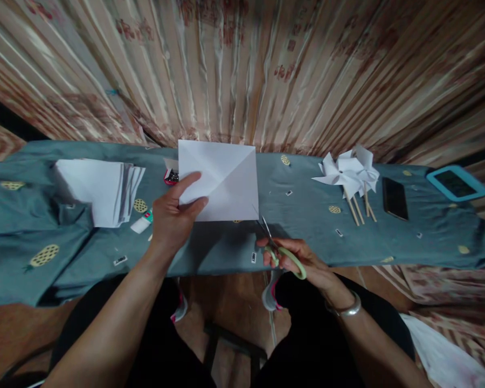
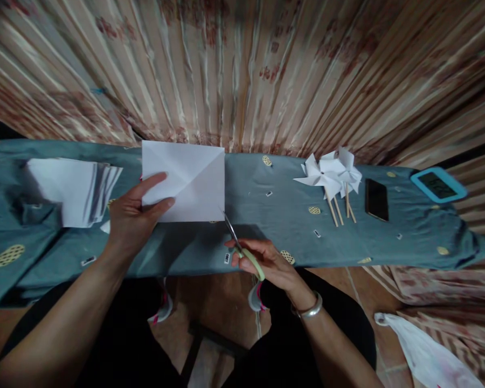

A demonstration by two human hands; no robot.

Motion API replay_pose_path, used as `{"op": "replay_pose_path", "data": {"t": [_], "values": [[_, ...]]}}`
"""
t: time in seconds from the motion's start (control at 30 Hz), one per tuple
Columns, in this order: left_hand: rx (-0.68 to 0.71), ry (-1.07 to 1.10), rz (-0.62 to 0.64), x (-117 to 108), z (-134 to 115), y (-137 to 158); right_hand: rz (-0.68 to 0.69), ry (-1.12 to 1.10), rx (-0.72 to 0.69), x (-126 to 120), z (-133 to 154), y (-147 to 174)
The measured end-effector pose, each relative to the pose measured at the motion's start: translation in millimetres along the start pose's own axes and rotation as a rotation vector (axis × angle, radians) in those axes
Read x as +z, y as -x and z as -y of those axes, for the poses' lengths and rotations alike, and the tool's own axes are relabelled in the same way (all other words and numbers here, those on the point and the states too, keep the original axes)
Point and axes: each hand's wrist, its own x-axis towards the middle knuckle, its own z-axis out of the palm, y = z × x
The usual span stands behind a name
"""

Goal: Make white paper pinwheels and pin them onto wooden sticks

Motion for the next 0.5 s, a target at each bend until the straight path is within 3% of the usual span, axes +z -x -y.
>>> {"op": "replay_pose_path", "data": {"t": [0.5], "values": [[0.073,-0.037,0.074,5.6,7.5,4.7,-0.007,0.073,0.042,-2.0,1.0,-1.3]]}}
